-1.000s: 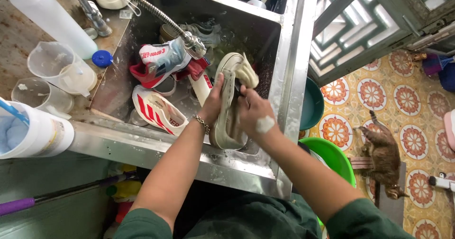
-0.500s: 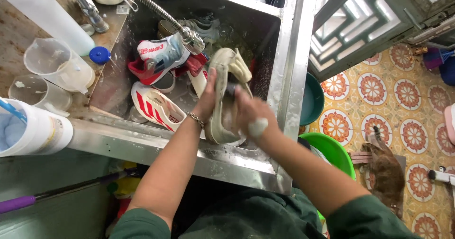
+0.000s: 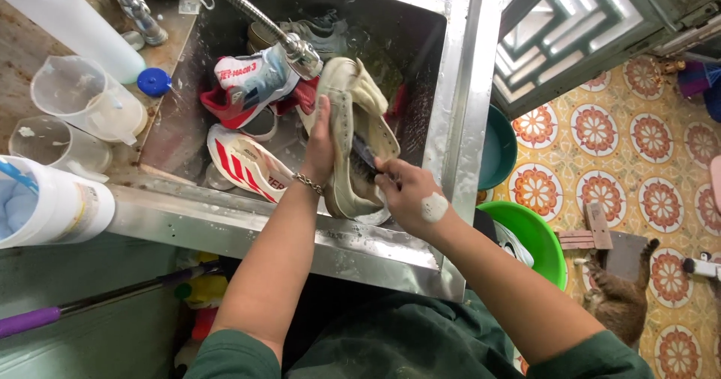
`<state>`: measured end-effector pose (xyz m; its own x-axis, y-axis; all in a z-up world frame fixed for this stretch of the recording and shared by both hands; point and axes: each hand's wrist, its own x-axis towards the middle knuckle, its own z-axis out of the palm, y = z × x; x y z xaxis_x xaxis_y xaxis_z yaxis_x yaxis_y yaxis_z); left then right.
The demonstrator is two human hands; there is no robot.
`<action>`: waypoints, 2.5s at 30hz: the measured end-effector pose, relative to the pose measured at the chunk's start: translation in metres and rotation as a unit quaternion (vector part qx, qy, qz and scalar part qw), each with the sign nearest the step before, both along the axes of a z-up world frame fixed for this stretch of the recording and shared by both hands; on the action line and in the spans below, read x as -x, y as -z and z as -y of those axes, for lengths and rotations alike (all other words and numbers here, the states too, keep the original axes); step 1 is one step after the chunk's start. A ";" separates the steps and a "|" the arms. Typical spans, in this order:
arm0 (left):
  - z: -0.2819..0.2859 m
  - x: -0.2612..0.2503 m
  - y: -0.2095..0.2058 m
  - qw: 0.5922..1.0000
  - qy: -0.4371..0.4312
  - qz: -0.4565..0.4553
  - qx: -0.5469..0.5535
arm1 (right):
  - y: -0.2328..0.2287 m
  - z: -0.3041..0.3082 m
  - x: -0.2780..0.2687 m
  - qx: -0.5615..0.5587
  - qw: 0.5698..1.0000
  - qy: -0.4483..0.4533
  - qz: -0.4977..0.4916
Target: The person scrubs a white sneaker with a brush and rinses it under running water in a sink. They then wash their hands under the tap.
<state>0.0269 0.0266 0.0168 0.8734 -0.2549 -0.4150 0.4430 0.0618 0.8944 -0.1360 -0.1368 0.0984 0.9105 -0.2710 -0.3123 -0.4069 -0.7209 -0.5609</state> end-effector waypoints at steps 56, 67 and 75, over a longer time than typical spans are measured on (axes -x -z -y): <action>0.034 0.039 0.017 0.986 -0.029 -0.020 0.166 | 0.004 0.031 -0.021 0.102 0.992 -0.046 0.050; 0.019 0.082 -0.003 0.944 0.080 -0.136 0.291 | -0.139 0.040 0.012 0.117 0.969 -0.173 -0.130; -0.036 0.051 0.044 0.883 0.446 0.018 -0.143 | -0.116 0.041 0.012 0.206 0.880 -0.360 -0.231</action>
<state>-0.0239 0.0625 -0.0275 0.3921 -0.7380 -0.5492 0.1717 -0.5278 0.8318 -0.1483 -0.1783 0.2141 0.6942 0.1463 -0.7047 0.1215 -0.9889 -0.0855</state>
